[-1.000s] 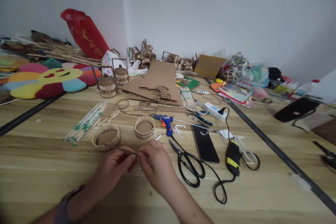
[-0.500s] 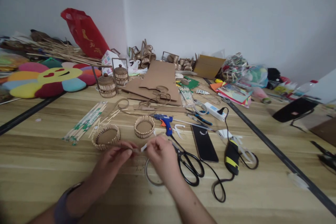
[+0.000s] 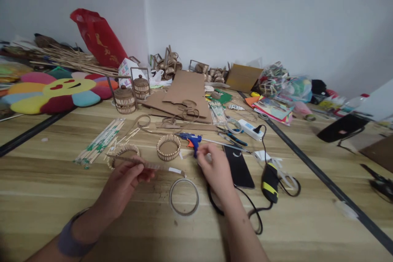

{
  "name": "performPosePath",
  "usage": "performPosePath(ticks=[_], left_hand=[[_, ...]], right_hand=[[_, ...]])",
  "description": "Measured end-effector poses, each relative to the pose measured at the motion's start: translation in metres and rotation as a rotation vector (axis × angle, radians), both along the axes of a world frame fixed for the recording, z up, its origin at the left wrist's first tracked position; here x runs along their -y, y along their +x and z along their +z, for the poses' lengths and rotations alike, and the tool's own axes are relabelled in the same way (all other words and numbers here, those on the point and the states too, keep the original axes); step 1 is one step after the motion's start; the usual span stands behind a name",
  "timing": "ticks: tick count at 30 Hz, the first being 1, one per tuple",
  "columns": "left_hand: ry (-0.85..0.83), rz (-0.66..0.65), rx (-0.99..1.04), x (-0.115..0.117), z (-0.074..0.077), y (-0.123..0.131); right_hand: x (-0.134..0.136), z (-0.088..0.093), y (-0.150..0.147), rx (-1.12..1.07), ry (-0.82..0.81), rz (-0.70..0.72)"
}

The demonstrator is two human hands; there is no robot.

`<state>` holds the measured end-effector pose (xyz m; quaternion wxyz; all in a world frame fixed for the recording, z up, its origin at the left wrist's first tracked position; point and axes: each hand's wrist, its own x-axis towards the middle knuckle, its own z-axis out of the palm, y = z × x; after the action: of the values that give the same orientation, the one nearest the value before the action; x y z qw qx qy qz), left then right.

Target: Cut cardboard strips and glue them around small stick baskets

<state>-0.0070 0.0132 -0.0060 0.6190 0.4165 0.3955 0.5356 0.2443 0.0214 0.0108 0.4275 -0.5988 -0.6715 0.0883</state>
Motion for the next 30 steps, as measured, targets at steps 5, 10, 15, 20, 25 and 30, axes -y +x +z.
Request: performPosePath(ticks=[5,10,15,20,25,30], left_hand=[[0.102,-0.012,-0.032,-0.001,0.001,-0.004],[0.199,-0.086,-0.148,0.008,-0.005,-0.006],[0.262,-0.094,-0.364,0.019,-0.004,0.003],[0.263,-0.053,-0.398,0.020,0.001,0.006],[0.117,-0.147,-0.297,0.019,0.005,0.007],[0.085,-0.200,-0.241,0.018,0.007,0.010]], right_hand=[[0.017,0.009,-0.041,-0.062,-0.183,0.451],[0.030,0.012,-0.057,-0.084,-0.193,0.480],[0.039,0.014,-0.068,-0.042,-0.069,0.474],[0.043,0.010,-0.073,0.038,0.031,0.458],[0.042,0.010,-0.072,0.036,0.009,0.486],[0.041,0.010,-0.071,0.016,-0.002,0.470]])
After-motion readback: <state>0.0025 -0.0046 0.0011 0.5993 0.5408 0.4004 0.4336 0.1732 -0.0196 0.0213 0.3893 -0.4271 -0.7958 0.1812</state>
